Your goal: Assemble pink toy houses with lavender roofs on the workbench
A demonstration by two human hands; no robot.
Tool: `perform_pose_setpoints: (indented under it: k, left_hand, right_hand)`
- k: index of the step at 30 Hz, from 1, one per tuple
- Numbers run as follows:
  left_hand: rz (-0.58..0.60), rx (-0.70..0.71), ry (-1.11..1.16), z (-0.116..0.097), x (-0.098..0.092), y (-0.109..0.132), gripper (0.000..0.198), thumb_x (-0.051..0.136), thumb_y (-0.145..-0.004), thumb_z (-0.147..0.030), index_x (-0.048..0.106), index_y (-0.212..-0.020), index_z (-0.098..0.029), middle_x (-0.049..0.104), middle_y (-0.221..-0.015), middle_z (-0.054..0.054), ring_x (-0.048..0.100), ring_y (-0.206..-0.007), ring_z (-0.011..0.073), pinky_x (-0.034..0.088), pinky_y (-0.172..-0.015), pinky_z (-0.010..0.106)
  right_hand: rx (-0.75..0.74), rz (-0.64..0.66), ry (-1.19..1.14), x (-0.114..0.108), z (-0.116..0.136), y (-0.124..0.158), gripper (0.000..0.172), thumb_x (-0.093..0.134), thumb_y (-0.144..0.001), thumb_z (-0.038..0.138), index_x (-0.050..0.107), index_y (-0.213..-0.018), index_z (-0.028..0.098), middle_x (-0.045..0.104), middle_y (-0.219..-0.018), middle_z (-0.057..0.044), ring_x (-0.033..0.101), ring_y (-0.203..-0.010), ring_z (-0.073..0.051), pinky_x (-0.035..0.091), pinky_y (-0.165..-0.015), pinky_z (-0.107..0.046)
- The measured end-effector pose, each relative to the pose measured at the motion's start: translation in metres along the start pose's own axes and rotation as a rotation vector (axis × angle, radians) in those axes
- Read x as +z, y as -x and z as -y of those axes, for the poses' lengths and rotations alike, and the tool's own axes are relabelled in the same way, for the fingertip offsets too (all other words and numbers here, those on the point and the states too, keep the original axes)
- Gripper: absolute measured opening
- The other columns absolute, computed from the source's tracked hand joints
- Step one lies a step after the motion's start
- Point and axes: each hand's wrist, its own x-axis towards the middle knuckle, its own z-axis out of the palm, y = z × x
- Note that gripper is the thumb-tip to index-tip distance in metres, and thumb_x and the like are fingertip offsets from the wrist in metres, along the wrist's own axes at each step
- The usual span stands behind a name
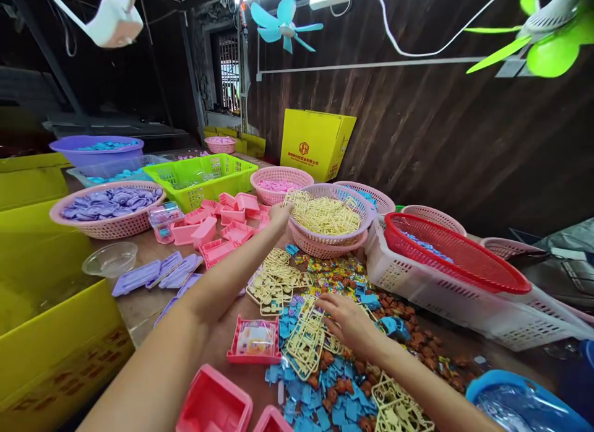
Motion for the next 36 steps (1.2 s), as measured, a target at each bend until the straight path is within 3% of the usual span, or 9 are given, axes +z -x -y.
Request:
perform_pose_setpoints:
  k: [5,9,13,15,18,22,26,33,36]
  left_hand:
    - [0.308,-0.113,-0.029,0.004,-0.081,0.066,0.016,0.063,-0.077,-0.025,0.058,-0.084,-0.012,0.067,-0.072,0.005,0.065,-0.06,0.0151,0.053,-0.054,0.025]
    - [0.409,-0.152,-0.045,0.024,-0.143,0.114,0.026,0.071,-0.068,-0.03,0.056,-0.078,-0.012,0.065,-0.069,0.003,0.064,-0.057,0.0143,0.052,-0.051,0.023]
    - [0.426,-0.109,-0.108,0.04,-0.188,0.14,0.038,0.071,-0.063,-0.039,0.054,-0.087,-0.014,0.062,-0.068,-0.001,0.062,-0.056,0.0134,0.05,-0.048,0.022]
    - [0.431,-0.089,-0.154,0.044,-0.202,0.15,0.044,0.07,-0.063,-0.043,0.051,-0.091,-0.015,0.06,-0.067,-0.002,0.061,-0.054,0.014,0.048,-0.045,0.022]
    - [0.429,-0.064,-0.174,0.048,-0.216,0.165,0.047,0.068,-0.063,-0.046,0.047,-0.092,-0.016,0.057,-0.065,-0.004,0.06,-0.053,0.014,0.046,-0.044,0.022]
    - [0.411,-0.065,-0.168,0.054,-0.228,0.181,0.046,0.068,-0.062,-0.045,0.043,-0.092,-0.019,0.053,-0.064,-0.006,0.057,-0.052,0.0124,0.045,-0.045,0.022]
    - [0.407,-0.028,-0.206,0.065,-0.233,0.185,0.039,0.063,-0.066,-0.042,0.044,-0.091,-0.019,0.052,-0.066,-0.006,0.053,-0.052,0.011,0.044,-0.046,0.022]
    - [0.409,0.225,-0.591,0.072,-0.229,0.177,0.02,0.055,-0.075,-0.027,0.062,-0.091,-0.017,0.059,-0.064,-0.004,0.051,-0.055,0.0107,0.036,-0.054,0.02]
    - [0.479,0.328,-0.732,0.063,-0.218,0.179,0.019,0.055,-0.075,-0.022,0.067,-0.091,-0.018,0.061,-0.066,-0.004,0.05,-0.059,0.0109,0.034,-0.058,0.02]
  right_hand:
    - [0.124,-0.06,0.022,0.017,-0.017,-0.027,0.028,0.047,-0.084,0.016,0.061,-0.108,0.016,0.062,-0.105,-0.01,0.058,-0.098,-0.02,0.046,-0.086,-0.032]
    - [0.119,-0.078,0.045,0.027,-0.007,-0.061,0.028,0.043,-0.085,0.015,0.061,-0.106,0.014,0.062,-0.102,-0.011,0.057,-0.098,-0.021,0.045,-0.085,-0.033]
    - [-0.063,-0.036,0.071,0.039,0.022,-0.096,0.032,0.049,-0.082,0.016,0.059,-0.112,0.017,0.059,-0.116,-0.011,0.051,-0.11,-0.021,0.04,-0.093,-0.036]
    - [-0.192,0.011,0.074,0.046,0.037,-0.111,0.046,0.061,-0.075,0.019,0.054,-0.12,0.022,0.05,-0.131,-0.008,0.043,-0.121,-0.023,0.036,-0.098,-0.037]
    - [-0.287,0.052,0.081,0.059,0.051,-0.126,0.06,0.068,-0.068,0.019,0.051,-0.125,0.021,0.045,-0.137,-0.011,0.039,-0.126,-0.027,0.035,-0.099,-0.042]
    - [-0.296,0.027,0.067,0.072,0.056,-0.132,0.047,0.058,-0.076,0.014,0.052,-0.122,0.014,0.052,-0.129,-0.017,0.046,-0.12,-0.03,0.038,-0.095,-0.045]
    - [-0.254,-0.042,0.0,0.073,0.055,-0.132,0.041,0.045,-0.078,0.004,0.056,-0.117,0.013,0.058,-0.122,-0.016,0.052,-0.113,-0.027,0.041,-0.091,-0.042]
    - [-0.079,-0.276,-0.21,0.032,0.07,-0.141,0.031,0.036,-0.089,0.018,0.055,-0.113,0.014,0.067,-0.097,-0.013,0.062,-0.088,-0.023,0.045,-0.077,-0.036]
    - [-0.121,-0.252,-0.326,0.01,0.09,-0.134,0.022,0.045,-0.087,0.026,0.061,-0.1,0.016,0.069,-0.083,-0.006,0.062,-0.074,-0.019,0.046,-0.068,-0.029]
